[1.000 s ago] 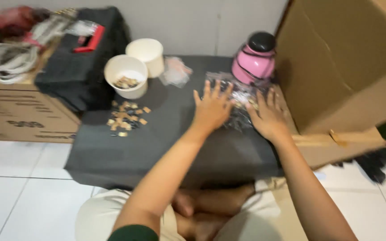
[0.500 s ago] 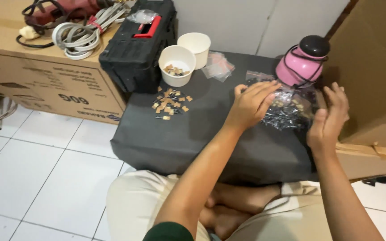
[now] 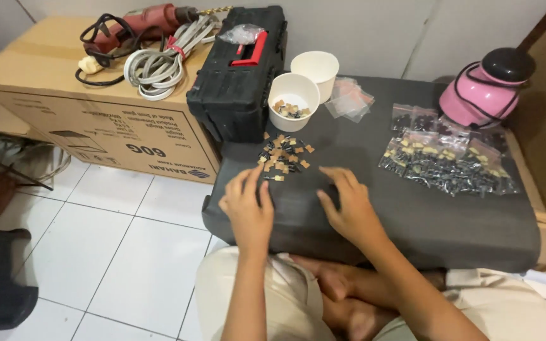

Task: The person is picking up small gold-colored metal components from a table and placing them into small resealable plastic bags, occasionally arranging them on the table surface.

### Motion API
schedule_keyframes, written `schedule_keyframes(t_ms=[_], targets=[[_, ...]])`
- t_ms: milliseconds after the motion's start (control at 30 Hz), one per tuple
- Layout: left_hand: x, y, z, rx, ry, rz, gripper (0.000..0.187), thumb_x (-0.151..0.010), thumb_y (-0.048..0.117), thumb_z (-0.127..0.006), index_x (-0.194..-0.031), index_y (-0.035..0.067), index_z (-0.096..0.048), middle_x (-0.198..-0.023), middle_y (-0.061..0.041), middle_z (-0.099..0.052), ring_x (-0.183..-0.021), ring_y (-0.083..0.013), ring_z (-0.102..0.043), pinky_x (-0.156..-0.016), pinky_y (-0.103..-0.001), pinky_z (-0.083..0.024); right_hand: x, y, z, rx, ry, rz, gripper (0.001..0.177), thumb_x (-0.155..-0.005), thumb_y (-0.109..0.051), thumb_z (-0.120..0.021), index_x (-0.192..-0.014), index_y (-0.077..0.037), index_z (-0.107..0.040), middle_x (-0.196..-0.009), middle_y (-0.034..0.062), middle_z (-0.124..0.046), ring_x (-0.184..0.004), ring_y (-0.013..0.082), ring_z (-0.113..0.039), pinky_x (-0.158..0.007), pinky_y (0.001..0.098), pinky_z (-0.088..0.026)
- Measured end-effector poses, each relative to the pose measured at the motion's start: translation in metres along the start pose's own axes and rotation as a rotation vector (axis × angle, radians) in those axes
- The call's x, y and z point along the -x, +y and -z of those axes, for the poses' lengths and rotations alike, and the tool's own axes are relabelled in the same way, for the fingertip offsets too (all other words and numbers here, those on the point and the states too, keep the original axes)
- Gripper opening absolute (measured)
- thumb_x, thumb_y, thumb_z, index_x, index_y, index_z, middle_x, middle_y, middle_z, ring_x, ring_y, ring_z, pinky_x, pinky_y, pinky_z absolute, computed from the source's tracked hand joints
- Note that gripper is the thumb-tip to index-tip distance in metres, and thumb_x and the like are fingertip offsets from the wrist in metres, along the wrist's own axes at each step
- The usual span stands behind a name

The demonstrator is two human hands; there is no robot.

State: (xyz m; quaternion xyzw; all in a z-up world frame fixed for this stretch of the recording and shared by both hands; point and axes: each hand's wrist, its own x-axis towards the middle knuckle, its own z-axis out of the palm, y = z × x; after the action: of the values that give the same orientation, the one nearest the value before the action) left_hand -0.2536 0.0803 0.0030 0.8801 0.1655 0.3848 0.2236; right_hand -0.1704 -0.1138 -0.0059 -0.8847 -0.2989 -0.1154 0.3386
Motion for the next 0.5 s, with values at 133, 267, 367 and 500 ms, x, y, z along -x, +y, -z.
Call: schedule_keyframes(t_ms=[133, 267, 367, 500], targets=[[-0.011, -0.023, -0.007, 0.035, -0.149, 0.022, 0.037, -0.094, 0.029, -0.073, -0.13, 0.025, -0.07, -0.121, 0.001, -0.065, -0.111, -0.0233, -0.061, -0.09, -0.043, -0.04, -0.049, -0.02, -0.032, -0.136, 0.076, 0.021, 0.033, -0.094, -0.021, -0.074, -0.125, -0.011, -0.067, -0.109, 0.0037, -0.064, -0.091, 0.0216, -0.073, -0.078, 0.0329, -0.06], [-0.01, -0.028, -0.016, 0.041, -0.068, 0.018, 0.016, -0.089, 0.032, -0.079, -0.105, 0.029, -0.078, -0.106, 0.008, -0.069, -0.103, -0.0151, -0.062, -0.088, -0.037, -0.038, -0.064, -0.024, -0.045, -0.105, 0.081, -0.044, 0.015, -0.092, -0.006, -0.074, -0.106, -0.003, -0.07, -0.097, 0.0094, -0.061, -0.085, 0.027, -0.074, -0.068, 0.0327, -0.064], [-0.008, -0.031, -0.024, 0.055, -0.005, 0.012, 0.006, -0.088, 0.032, -0.082, -0.091, 0.028, -0.079, -0.099, 0.013, -0.07, -0.1, -0.0115, -0.063, -0.087, -0.034, -0.037, -0.064, -0.022, -0.044, -0.121, 0.098, -0.081, 0.007, -0.091, -0.005, -0.074, -0.098, -0.004, -0.072, -0.093, 0.0071, -0.063, -0.082, 0.0238, -0.074, -0.064, 0.0311, -0.063], [-0.007, -0.018, -0.017, 0.059, 0.013, 0.021, 0.01, -0.084, 0.034, -0.086, -0.084, 0.029, -0.077, -0.099, 0.016, -0.071, -0.1, -0.0099, -0.064, -0.089, -0.033, -0.036, -0.057, -0.018, -0.035, -0.16, 0.133, -0.12, 0.005, -0.091, -0.006, -0.075, -0.095, -0.009, -0.073, -0.09, 0.0041, -0.065, -0.079, 0.0211, -0.073, -0.062, 0.031, -0.063]])
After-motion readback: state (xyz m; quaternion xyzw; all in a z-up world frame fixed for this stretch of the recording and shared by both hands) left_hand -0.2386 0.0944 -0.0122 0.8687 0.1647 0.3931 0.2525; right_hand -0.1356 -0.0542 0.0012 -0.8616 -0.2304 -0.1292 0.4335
